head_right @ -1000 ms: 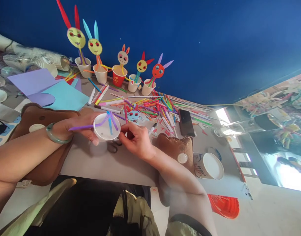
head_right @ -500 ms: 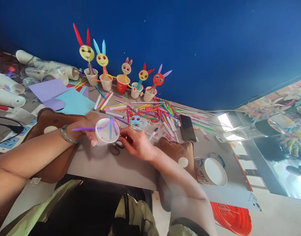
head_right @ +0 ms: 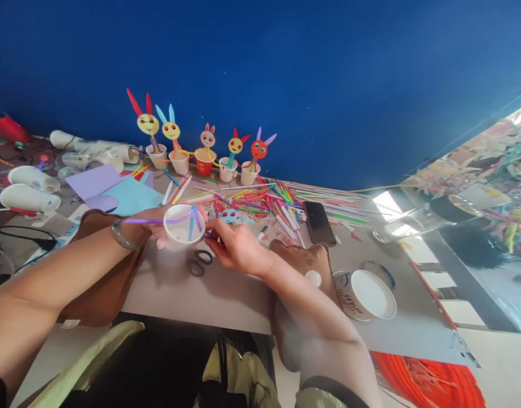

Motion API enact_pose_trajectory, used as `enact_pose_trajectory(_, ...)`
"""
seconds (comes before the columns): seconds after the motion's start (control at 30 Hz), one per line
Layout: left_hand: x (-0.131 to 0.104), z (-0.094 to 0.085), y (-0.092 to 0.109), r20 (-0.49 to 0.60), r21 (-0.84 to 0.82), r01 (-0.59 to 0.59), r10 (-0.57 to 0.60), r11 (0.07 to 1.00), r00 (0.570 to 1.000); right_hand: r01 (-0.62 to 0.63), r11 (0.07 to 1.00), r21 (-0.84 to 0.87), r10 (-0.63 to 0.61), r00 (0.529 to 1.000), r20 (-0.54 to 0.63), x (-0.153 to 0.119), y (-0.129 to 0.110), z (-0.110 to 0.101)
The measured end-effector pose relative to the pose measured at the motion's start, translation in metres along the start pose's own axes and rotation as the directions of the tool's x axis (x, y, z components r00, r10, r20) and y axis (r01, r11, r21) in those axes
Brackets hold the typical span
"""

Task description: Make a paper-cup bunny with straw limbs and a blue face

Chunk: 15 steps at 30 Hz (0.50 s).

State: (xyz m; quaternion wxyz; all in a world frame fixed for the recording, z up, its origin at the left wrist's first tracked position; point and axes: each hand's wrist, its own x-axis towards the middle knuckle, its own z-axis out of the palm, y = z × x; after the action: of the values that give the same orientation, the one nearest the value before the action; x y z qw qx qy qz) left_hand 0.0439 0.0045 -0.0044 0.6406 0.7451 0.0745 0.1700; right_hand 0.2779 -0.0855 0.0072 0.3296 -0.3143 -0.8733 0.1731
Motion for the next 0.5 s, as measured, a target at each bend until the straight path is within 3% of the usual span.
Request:
enact_pose_trajectory(0.03,0.001,0.002,-0.004,-0.006,-0.014,0.007,-0.007,1.000,1.000,-0.002,1.000,-0.003,0.002,1.000,-0.001,-0.001,0.000,0.002)
enact_pose_trajectory(0.13,0.000,0.006,-0.020,-0.190,-0.035,-0.014,0.007,0.999,0.982,-0.056,0.998,0.003,0.056,0.998,-0.017,-0.003,0.001,0.011)
enact_pose_trajectory(0.2,-0.001,0.007,-0.029,-0.255,-0.035,-0.025,0.015,0.999,0.967,-0.119,0.992,0.045,0.120,0.992,-0.030,-0.003,0.002,0.016)
enact_pose_trajectory(0.3,-0.004,0.002,-0.036,-0.298,-0.033,-0.024,0.013,0.999,0.954,-0.172,0.969,0.177,0.163,0.985,0.063,-0.001,0.006,0.012)
enact_pose_trajectory(0.37,-0.006,-0.002,-0.038,-0.303,-0.033,-0.016,0.005,0.999,0.953,-0.202,0.936,0.287,0.161,0.974,0.160,0.002,0.008,0.003)
enact_pose_trajectory(0.5,-0.004,-0.004,-0.044,-0.142,-0.083,0.078,-0.089,0.994,0.986,-0.293,0.881,0.372,0.308,0.951,0.022,0.006,0.009,-0.011)
